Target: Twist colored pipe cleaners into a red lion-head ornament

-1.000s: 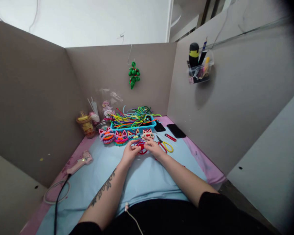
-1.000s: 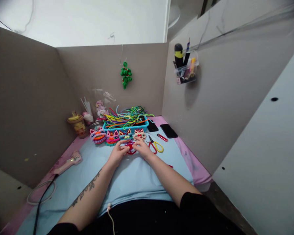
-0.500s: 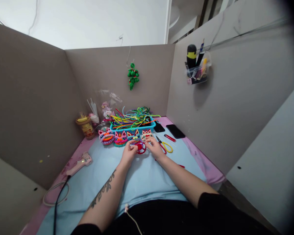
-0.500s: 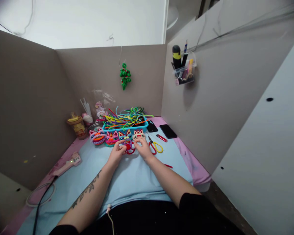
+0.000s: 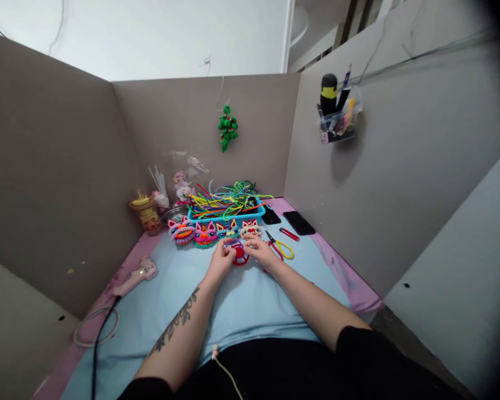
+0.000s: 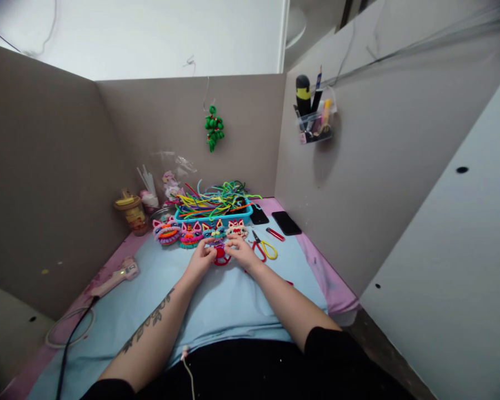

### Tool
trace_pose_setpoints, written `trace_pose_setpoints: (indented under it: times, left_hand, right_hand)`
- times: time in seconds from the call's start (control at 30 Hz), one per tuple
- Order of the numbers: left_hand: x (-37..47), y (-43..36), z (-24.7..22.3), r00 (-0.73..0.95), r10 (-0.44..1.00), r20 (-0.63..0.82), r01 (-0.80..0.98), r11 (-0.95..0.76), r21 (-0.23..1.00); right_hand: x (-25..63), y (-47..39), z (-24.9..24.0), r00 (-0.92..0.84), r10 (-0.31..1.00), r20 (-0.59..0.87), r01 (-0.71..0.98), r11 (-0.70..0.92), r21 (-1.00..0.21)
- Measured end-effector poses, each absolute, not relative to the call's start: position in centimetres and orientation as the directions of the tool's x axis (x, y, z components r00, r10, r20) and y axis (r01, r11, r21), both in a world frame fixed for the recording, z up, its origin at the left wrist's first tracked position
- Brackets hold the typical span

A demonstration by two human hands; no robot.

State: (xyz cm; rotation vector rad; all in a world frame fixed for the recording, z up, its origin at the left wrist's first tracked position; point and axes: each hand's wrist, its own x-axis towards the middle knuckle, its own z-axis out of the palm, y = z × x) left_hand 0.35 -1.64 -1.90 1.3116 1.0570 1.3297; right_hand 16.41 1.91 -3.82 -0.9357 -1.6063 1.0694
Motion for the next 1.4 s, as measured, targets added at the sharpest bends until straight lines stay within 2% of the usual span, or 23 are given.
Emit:
trace_pose_setpoints:
  times: [0.1,0.27,0.4,0.47,0.57,0.73,0.93,1.4]
  left_hand:
    - [0.3,-1.7,-2.1,0.040,0.978,0.206,-0.013,-0.205,0.979]
    - [0.2,-1.4,-2.4,0.011,0.968,0.250,0.075,-0.250,0.965]
    - [-0.8,-0.8,-2.4,-0.179,0.932,0.316,0.080,-0.306,0.949]
    - [-1.3,-0.6,-2.3,-0.249,0.925,0.288,0.065,-0.281,0.958]
    - [-1.2,-0.8,-2.1,-0.204,0.952,0.228,0.025,-0.228,0.973]
    - [-0.1,-1.3,-2.1,-0.086,0.963,0.254,0.035,-0.252,0.967]
    - [0.3,-1.5,-2.2,-0.095,0.960,0.262,0.032,-0.260,0.965]
    - [0.4,-1.7,-1.9,-0.070,0.975,0.210,-0.020,-0.212,0.977]
  right_hand:
    - [16.3,2.0,-3.9,-0.253,0.933,0.257,0.063,0.281,-0.958]
    - [16.2,1.9,-3.8,-0.262,0.922,0.287,0.080,0.317,-0.945]
    - [16.3,2.1,-3.9,-0.201,0.920,0.337,0.040,0.352,-0.935]
    - [16.4,2.3,-3.9,-0.152,0.923,0.354,0.011,0.360,-0.933]
    - [16.5,2.6,-3.9,-0.124,0.930,0.346,-0.048,0.343,-0.938]
    - [16.2,2.2,-3.7,-0.127,0.934,0.334,-0.056,0.329,-0.943]
    - [15.6,1.9,-4.1,-0.140,0.917,0.372,0.032,0.380,-0.924]
    - [15.4,1.9,-4.6,-0.114,0.903,0.415,0.076,0.424,-0.902]
